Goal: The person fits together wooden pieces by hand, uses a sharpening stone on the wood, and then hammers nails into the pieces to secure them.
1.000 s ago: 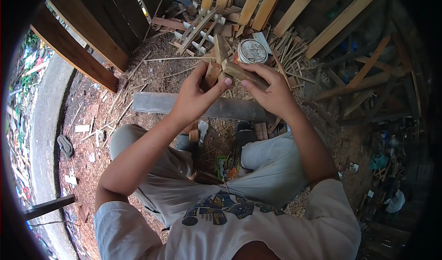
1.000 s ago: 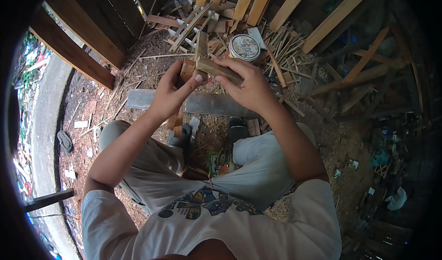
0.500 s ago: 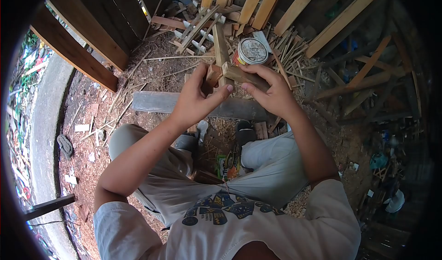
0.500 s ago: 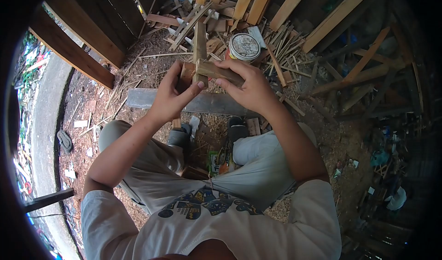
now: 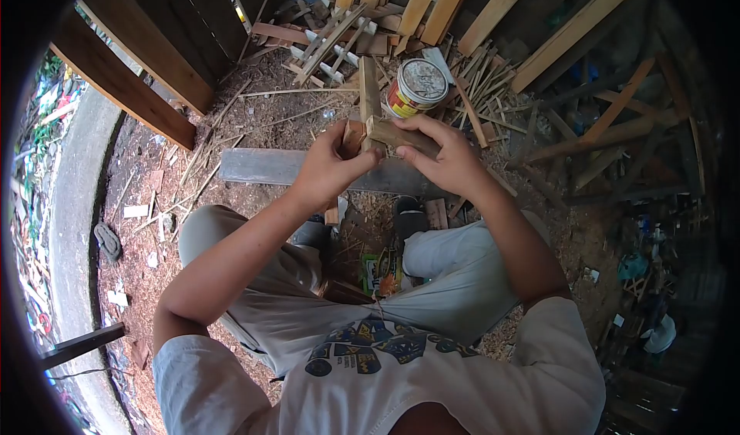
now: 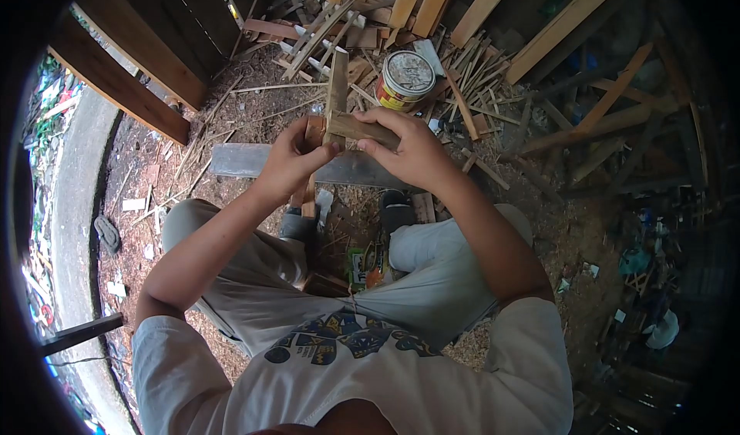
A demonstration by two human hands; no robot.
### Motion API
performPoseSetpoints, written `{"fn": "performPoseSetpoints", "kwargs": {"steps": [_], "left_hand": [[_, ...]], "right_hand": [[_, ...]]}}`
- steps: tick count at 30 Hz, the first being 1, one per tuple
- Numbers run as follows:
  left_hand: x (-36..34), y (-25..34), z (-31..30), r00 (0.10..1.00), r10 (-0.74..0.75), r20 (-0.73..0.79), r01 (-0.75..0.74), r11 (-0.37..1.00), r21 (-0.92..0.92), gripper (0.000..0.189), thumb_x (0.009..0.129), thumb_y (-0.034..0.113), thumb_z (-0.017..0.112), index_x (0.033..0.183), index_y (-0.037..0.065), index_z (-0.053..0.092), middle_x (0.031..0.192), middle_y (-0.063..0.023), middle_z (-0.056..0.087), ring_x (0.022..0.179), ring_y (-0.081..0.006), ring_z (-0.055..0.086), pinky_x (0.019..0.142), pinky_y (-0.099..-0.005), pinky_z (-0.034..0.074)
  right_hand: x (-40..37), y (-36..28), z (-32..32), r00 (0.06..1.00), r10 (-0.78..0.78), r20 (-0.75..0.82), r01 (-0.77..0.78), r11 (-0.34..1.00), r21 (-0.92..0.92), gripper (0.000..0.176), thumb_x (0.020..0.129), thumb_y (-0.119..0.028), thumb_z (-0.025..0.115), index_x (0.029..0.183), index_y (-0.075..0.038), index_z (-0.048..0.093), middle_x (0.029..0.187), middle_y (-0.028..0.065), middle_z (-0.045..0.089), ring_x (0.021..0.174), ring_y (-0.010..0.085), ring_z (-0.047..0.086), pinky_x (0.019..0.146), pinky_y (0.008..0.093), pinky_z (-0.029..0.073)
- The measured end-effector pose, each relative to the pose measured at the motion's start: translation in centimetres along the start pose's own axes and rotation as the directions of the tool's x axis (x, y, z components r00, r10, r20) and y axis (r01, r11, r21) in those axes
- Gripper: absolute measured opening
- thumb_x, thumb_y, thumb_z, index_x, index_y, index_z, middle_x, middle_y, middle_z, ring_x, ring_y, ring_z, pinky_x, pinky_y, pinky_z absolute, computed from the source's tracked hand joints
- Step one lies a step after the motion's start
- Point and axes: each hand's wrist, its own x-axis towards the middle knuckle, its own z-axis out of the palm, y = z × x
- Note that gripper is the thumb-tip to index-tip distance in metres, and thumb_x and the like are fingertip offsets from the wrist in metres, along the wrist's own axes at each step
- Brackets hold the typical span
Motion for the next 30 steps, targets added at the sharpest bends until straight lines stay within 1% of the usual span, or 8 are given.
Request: {"fn": "performPoseSetpoints", "kwargs": {"steps": [6, 9, 11, 14, 17, 23, 26, 30], "left_hand": [[-0.6, -0.2, 0.2, 1.000, 0.008, -0.002, -0.008, 1.000, -0.010, 0.039, 0.090, 0.015, 0.075, 0.118, -0.004, 0.055, 0.103, -0.0083, 0.071, 0.089, -0.0106, 0.066, 0.079, -0.0279, 0.054], [-0.5, -1.0, -0.1, 0.997, 0.078, 0.013, -0.077, 0.995, -0.070, 0.034, 0.094, 0.017, 0.071, 0.116, -0.002, 0.055, 0.099, -0.0078, 0.071, 0.087, -0.0104, 0.066, 0.076, -0.0277, 0.054], [-0.7, -1.1, -0.1, 0.993, 0.118, 0.010, -0.118, 0.991, 0.055, 0.030, 0.096, 0.020, 0.068, 0.114, -0.002, 0.056, 0.097, -0.0086, 0.071, 0.084, -0.0103, 0.066, 0.073, -0.0279, 0.053], [-0.7, -1.4, -0.2, 0.989, 0.147, -0.021, -0.141, 0.974, 0.176, 0.031, 0.097, 0.022, 0.070, 0.111, -0.002, 0.057, 0.095, -0.0092, 0.072, 0.080, -0.0099, 0.065, 0.070, -0.0278, 0.052], [-1.3, -0.4, 0.5, 0.988, 0.137, -0.068, -0.125, 0.978, 0.165, 0.033, 0.096, 0.026, 0.072, 0.108, -0.002, 0.059, 0.091, -0.0096, 0.072, 0.077, -0.0094, 0.065, 0.067, -0.0275, 0.050], [-1.4, -1.2, 0.7, 0.974, 0.181, -0.140, -0.133, 0.946, 0.294, 0.034, 0.096, 0.030, 0.072, 0.104, -0.002, 0.061, 0.080, -0.0083, 0.072, 0.069, -0.0096, 0.064, 0.060, -0.0272, 0.048], [-1.3, -2.3, 0.7, 0.971, 0.191, -0.147, -0.156, 0.963, 0.221, 0.033, 0.096, 0.029, 0.073, 0.103, -0.001, 0.061, 0.079, -0.0081, 0.073, 0.066, -0.0098, 0.063, 0.056, -0.0274, 0.046], [-1.8, -1.5, 0.6, 0.993, 0.060, -0.104, -0.029, 0.960, 0.279, 0.030, 0.100, 0.026, 0.070, 0.108, 0.000, 0.056, 0.086, -0.0058, 0.068, 0.078, -0.0087, 0.064, 0.068, -0.0267, 0.051]], "right_hand": [[-0.4, 0.7, 0.4, 0.999, 0.037, 0.021, -0.038, 0.999, 0.029, 0.037, 0.092, -0.015, 0.077, 0.125, -0.003, 0.066, 0.125, 0.0133, 0.072, 0.113, 0.0283, 0.071, 0.097, 0.0374, 0.053], [-0.6, 0.7, 0.5, 1.000, 0.012, 0.028, -0.012, 1.000, 0.023, 0.037, 0.091, -0.015, 0.078, 0.124, -0.003, 0.066, 0.125, 0.0132, 0.072, 0.114, 0.0285, 0.071, 0.097, 0.0379, 0.053], [-0.7, 0.5, 0.6, 0.997, 0.059, 0.055, -0.062, 0.996, 0.058, 0.039, 0.091, -0.007, 0.078, 0.127, -0.001, 0.065, 0.128, 0.0130, 0.071, 0.120, 0.0215, 0.067, 0.103, 0.0349, 0.050], [-0.8, 0.2, 0.8, 0.998, 0.034, 0.045, -0.037, 0.998, 0.055, 0.039, 0.090, -0.007, 0.078, 0.126, -0.001, 0.066, 0.127, 0.0133, 0.071, 0.120, 0.0231, 0.067, 0.103, 0.0353, 0.050], [-1.1, 0.4, 1.2, 1.000, -0.017, -0.004, 0.017, 1.000, 0.001, 0.038, 0.087, -0.013, 0.081, 0.122, -0.004, 0.067, 0.123, 0.0124, 0.072, 0.113, 0.0290, 0.070, 0.096, 0.0384, 0.053], [-1.7, 1.2, 2.2, 0.999, -0.037, -0.026, 0.037, 0.999, 0.000, 0.039, 0.087, -0.013, 0.080, 0.123, -0.007, 0.068, 0.119, 0.0119, 0.072, 0.110, 0.0298, 0.070, 0.094, 0.0391, 0.053], [-2.0, 1.3, 2.4, 0.998, -0.050, -0.031, 0.050, 0.999, 0.002, 0.040, 0.087, -0.015, 0.081, 0.125, -0.008, 0.068, 0.119, 0.0112, 0.072, 0.110, 0.0304, 0.069, 0.094, 0.0391, 0.054], [-2.4, 1.5, 2.8, 0.996, -0.066, -0.060, 0.063, 0.997, -0.052, 0.042, 0.087, -0.016, 0.081, 0.126, -0.008, 0.068, 0.120, 0.0111, 0.071, 0.110, 0.0303, 0.069, 0.094, 0.0391, 0.054]]}}
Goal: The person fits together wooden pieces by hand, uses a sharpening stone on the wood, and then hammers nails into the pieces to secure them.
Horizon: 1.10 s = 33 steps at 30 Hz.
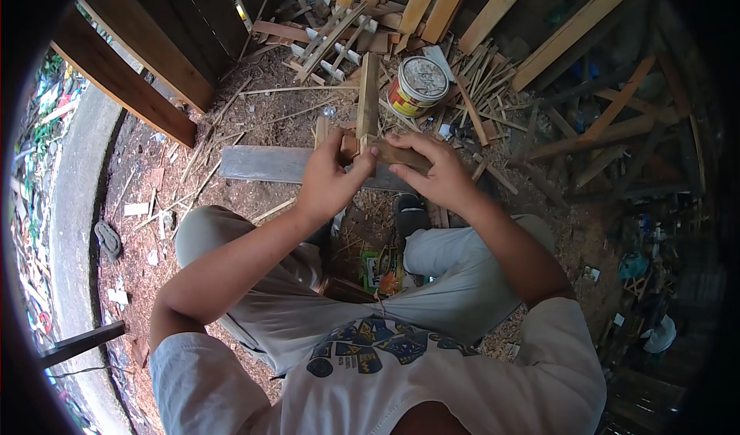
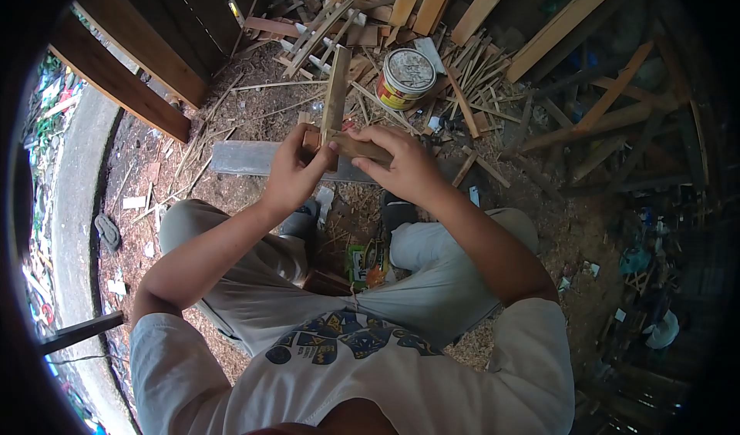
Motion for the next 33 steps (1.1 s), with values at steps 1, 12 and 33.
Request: {"fn": "performPoseSetpoints", "kwargs": {"steps": [1, 12, 33], "left_hand": [[0.0, -0.3, 0.1, 1.000, 0.008, -0.007, -0.008, 1.000, -0.011, 0.030, 0.100, 0.026, 0.070, 0.108, 0.000, 0.056, 0.085, -0.0050, 0.067, 0.077, -0.0083, 0.063, 0.068, -0.0266, 0.051], [0.4, -1.4, 0.7, 0.995, 0.051, -0.083, -0.064, 0.985, -0.162, 0.034, 0.094, 0.027, 0.073, 0.105, -0.002, 0.060, 0.083, -0.0083, 0.070, 0.072, -0.0104, 0.063, 0.063, -0.0287, 0.050], [2.0, -3.4, -1.1, 0.942, -0.307, 0.134, 0.335, 0.855, -0.396, 0.031, 0.099, 0.027, 0.067, 0.116, 0.003, 0.058, 0.106, -0.0053, 0.063, 0.098, -0.0142, 0.060, 0.089, -0.0306, 0.049]], "right_hand": [[0.1, -0.7, -0.3, 0.999, 0.038, 0.034, -0.039, 0.999, 0.016, 0.042, 0.087, -0.011, 0.081, 0.125, -0.005, 0.067, 0.121, 0.0121, 0.071, 0.112, 0.0286, 0.069, 0.096, 0.0381, 0.053], [0.2, -0.5, -0.4, 0.998, 0.038, 0.055, -0.039, 0.999, 0.008, 0.043, 0.086, -0.019, 0.082, 0.126, -0.009, 0.068, 0.117, 0.0109, 0.071, 0.109, 0.0311, 0.069, 0.094, 0.0392, 0.053], [1.4, 0.4, -17.0, 0.975, 0.190, -0.117, -0.182, 0.980, 0.077, 0.040, 0.101, -0.027, 0.068, 0.137, -0.012, 0.066, 0.118, 0.0063, 0.072, 0.102, 0.0147, 0.066, 0.088, 0.0302, 0.053]]}}
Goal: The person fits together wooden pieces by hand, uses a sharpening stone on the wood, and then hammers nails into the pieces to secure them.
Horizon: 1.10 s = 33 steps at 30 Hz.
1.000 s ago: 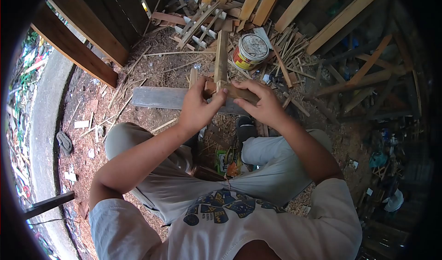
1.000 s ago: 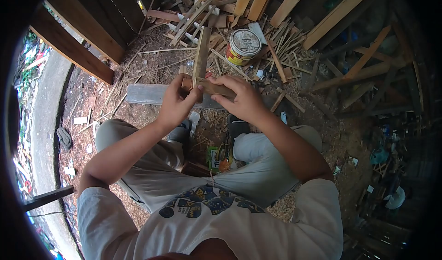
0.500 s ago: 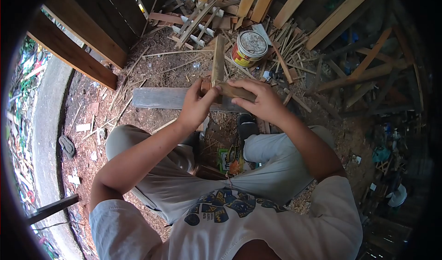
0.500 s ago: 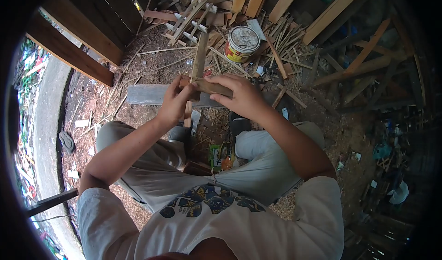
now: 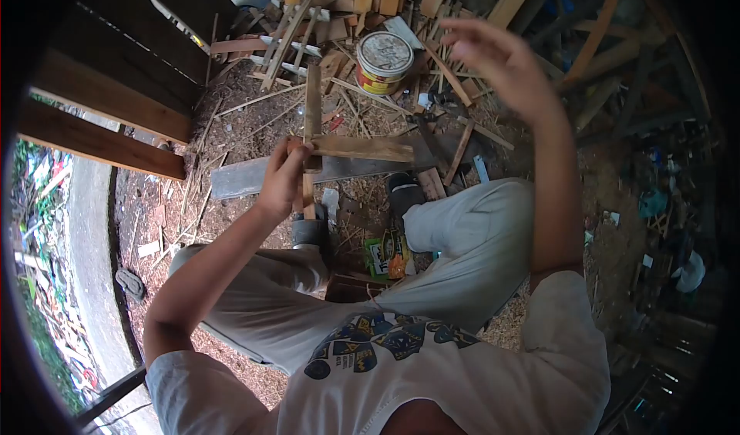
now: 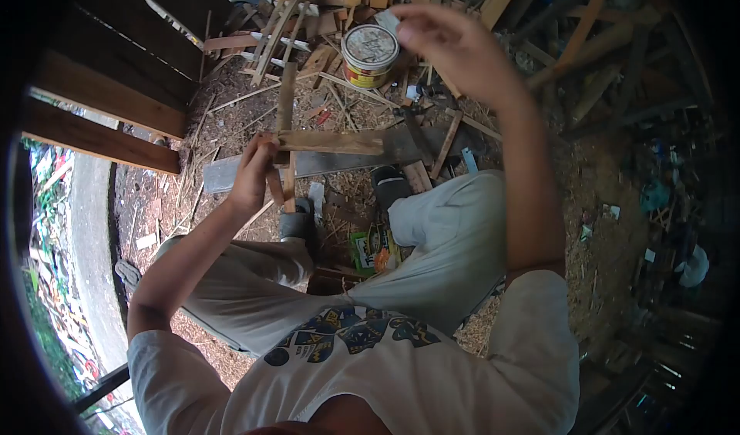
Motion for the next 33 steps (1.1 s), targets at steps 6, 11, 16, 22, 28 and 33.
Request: {"fn": "performPoseSetpoints", "kwargs": {"steps": [6, 11, 16, 22, 28, 33], "left_hand": [[6.4, -2.6, 3.1, 0.998, 0.064, 0.018, -0.065, 0.996, 0.068, 0.035, 0.098, 0.027, 0.066, 0.121, 0.002, 0.058, 0.112, -0.0064, 0.064, 0.103, -0.0151, 0.061, 0.094, -0.0316, 0.050], [13.2, -10.9, 4.8, 0.992, 0.096, -0.082, -0.103, 0.991, -0.089, 0.046, 0.096, 0.027, 0.066, 0.133, 0.003, 0.053, 0.115, -0.0050, 0.063, 0.108, -0.0149, 0.058, 0.096, -0.0306, 0.046], [15.5, -15.4, 5.9, 0.975, 0.221, -0.010, -0.221, 0.971, -0.086, 0.041, 0.097, 0.020, 0.060, 0.133, 0.003, 0.051, 0.114, -0.0058, 0.063, 0.103, -0.0139, 0.058, 0.091, -0.0291, 0.047], [15.3, -15.3, 6.7, 0.980, 0.201, 0.001, -0.200, 0.979, -0.047, 0.042, 0.094, 0.018, 0.061, 0.132, 0.005, 0.049, 0.112, -0.0070, 0.065, 0.103, -0.0158, 0.062, 0.092, -0.0328, 0.052], [14.7, -14.7, 7.6, 0.980, 0.189, -0.070, -0.193, 0.979, -0.067, 0.048, 0.089, 0.032, 0.063, 0.125, 0.004, 0.050, 0.102, -0.0037, 0.062, 0.090, -0.0120, 0.059, 0.077, -0.0278, 0.048], [13.9, -15.6, 7.2, 0.987, 0.160, -0.030, -0.162, 0.983, -0.085, 0.042, 0.089, 0.017, 0.064, 0.127, 0.003, 0.049, 0.108, -0.0061, 0.063, 0.100, -0.0138, 0.060, 0.089, -0.0320, 0.053]], "right_hand": [[-1.4, 8.6, -3.0, 0.953, 0.288, 0.094, -0.299, 0.944, 0.141, 0.038, 0.107, -0.033, 0.057, 0.135, -0.010, 0.067, 0.116, 0.0062, 0.072, 0.097, 0.0127, 0.066, 0.085, 0.0288, 0.054], [-8.6, 27.8, 4.5, 0.687, 0.722, 0.083, -0.719, 0.692, -0.065, 0.039, 0.104, -0.039, 0.060, 0.129, -0.010, 0.068, 0.111, 0.0074, 0.073, 0.100, 0.0171, 0.068, 0.088, 0.0339, 0.054], [-14.7, 41.0, 14.4, 0.539, 0.842, -0.017, -0.829, 0.526, -0.191, 0.063, 0.096, -0.052, 0.065, 0.136, -0.003, 0.061, 0.129, 0.0271, 0.067, 0.123, 0.0416, 0.064, 0.105, 0.0437, 0.049], [-13.3, 38.1, 18.4, 0.377, 0.913, 0.156, -0.916, 0.343, 0.207, 0.037, 0.095, -0.030, 0.072, 0.120, -0.004, 0.063, 0.100, 0.0127, 0.069, 0.068, 0.0205, 0.067, 0.062, 0.0377, 0.056], [-12.9, 36.1, 18.7, 0.299, 0.940, 0.164, -0.881, 0.205, 0.427, 0.007, 0.100, -0.015, 0.060, 0.098, -0.008, 0.060, 0.076, 0.0005, 0.057, 0.054, 0.0116, 0.054, 0.045, 0.0308, 0.045], [-15.4, 34.2, 18.0, 0.301, 0.936, 0.182, -0.715, 0.095, 0.692, 0.011, 0.103, -0.019, 0.057, 0.098, -0.009, 0.057, 0.072, -0.0009, 0.053, 0.054, 0.0096, 0.052, 0.045, 0.0314, 0.045]]}}
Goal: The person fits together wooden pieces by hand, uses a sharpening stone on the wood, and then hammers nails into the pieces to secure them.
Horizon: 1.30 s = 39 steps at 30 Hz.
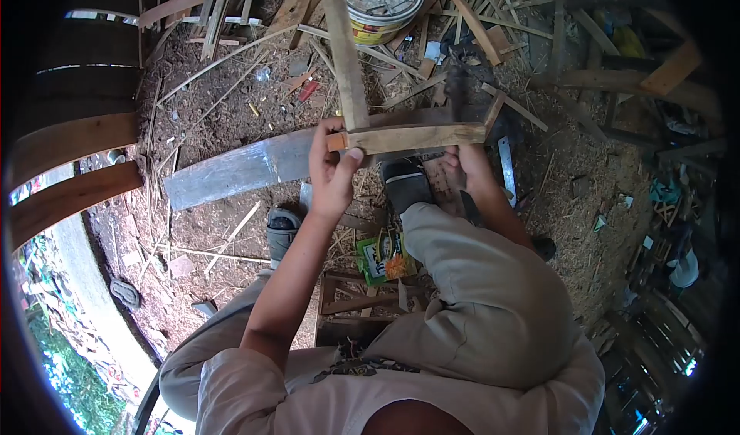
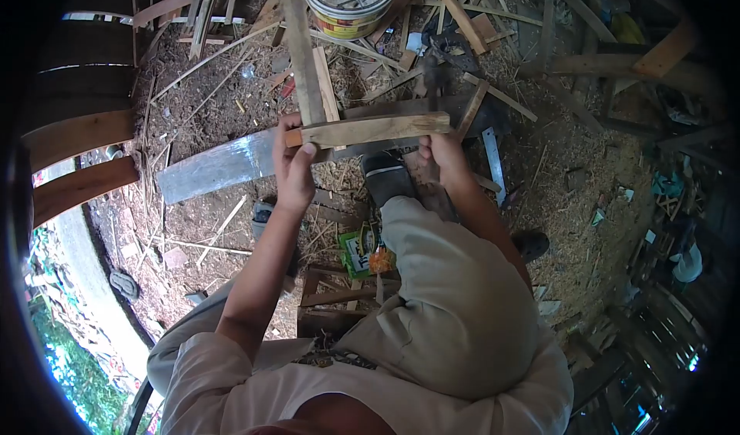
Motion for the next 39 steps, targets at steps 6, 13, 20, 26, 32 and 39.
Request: {"fn": "performPoseSetpoints", "kwargs": {"steps": [6, 13, 20, 26, 32, 39], "left_hand": [[-0.6, -1.4, 1.5, 0.988, 0.149, -0.033, -0.144, 0.981, 0.131, 0.037, 0.082, 0.014, 0.067, 0.114, 0.000, 0.056, 0.105, -0.0072, 0.061, 0.101, -0.0165, 0.056, 0.094, -0.0307, 0.045], [-0.4, -1.5, 1.9, 0.972, 0.223, -0.077, -0.207, 0.963, 0.170, 0.040, 0.077, 0.016, 0.070, 0.111, -0.002, 0.058, 0.101, -0.0118, 0.060, 0.099, -0.0218, 0.057, 0.094, -0.0328, 0.044], [-0.3, -1.8, 1.5, 0.973, 0.217, -0.077, -0.195, 0.955, 0.223, 0.043, 0.074, 0.020, 0.071, 0.109, -0.002, 0.058, 0.098, -0.0141, 0.058, 0.095, -0.0296, 0.057, 0.091, -0.0360, 0.045], [-0.2, -2.2, 1.5, 0.969, 0.214, -0.128, -0.189, 0.965, 0.180, 0.041, 0.072, 0.019, 0.072, 0.105, -0.001, 0.058, 0.100, -0.0154, 0.061, 0.097, -0.0330, 0.058, 0.092, -0.0383, 0.044], [0.1, -1.3, 1.9, 0.954, 0.295, -0.060, -0.270, 0.927, 0.262, 0.039, 0.072, 0.020, 0.072, 0.103, 0.000, 0.059, 0.097, -0.0148, 0.062, 0.093, -0.0328, 0.058, 0.090, -0.0389, 0.044], [0.5, -1.6, 1.7, 0.946, 0.310, -0.097, -0.268, 0.914, 0.305, 0.042, 0.066, 0.025, 0.079, 0.096, 0.001, 0.061, 0.088, -0.0138, 0.064, 0.086, -0.0318, 0.059, 0.086, -0.0388, 0.046]], "right_hand": [[-6.1, -3.2, -2.9, 0.973, -0.228, -0.023, 0.229, 0.969, 0.089, 0.021, 0.103, -0.028, 0.063, 0.107, -0.010, 0.052, 0.068, -0.0022, 0.048, 0.045, 0.0083, 0.045, 0.041, 0.0282, 0.041], [-12.8, -11.0, -0.5, 0.760, -0.649, -0.036, 0.559, 0.682, -0.472, 0.025, 0.098, -0.014, 0.072, 0.108, -0.007, 0.050, 0.082, 0.0031, 0.062, 0.066, 0.0129, 0.064, 0.060, 0.0291, 0.053], [-11.6, -13.4, 5.3, 0.616, -0.618, 0.488, 0.774, 0.357, -0.523, 0.040, 0.093, -0.007, 0.070, 0.130, 0.001, 0.058, 0.114, 0.0088, 0.073, 0.118, 0.0268, 0.067, 0.103, 0.0370, 0.049], [-11.9, -13.3, 7.1, 0.783, -0.306, 0.542, 0.622, 0.342, -0.705, 0.042, 0.092, -0.021, 0.076, 0.124, 0.001, 0.059, 0.100, 0.0133, 0.072, 0.095, 0.0242, 0.071, 0.085, 0.0381, 0.054], [-11.5, -14.8, 7.5, 0.843, -0.329, 0.425, 0.535, 0.434, -0.725, 0.046, 0.090, -0.029, 0.080, 0.120, -0.001, 0.061, 0.089, 0.0102, 0.069, 0.081, 0.0224, 0.066, 0.077, 0.0374, 0.052], [-9.0, -16.8, 8.1, 0.836, -0.200, 0.511, 0.548, 0.337, -0.765, 0.042, 0.090, -0.029, 0.080, 0.115, 0.000, 0.062, 0.086, 0.0057, 0.065, 0.078, 0.0160, 0.060, 0.072, 0.0339, 0.050]]}}
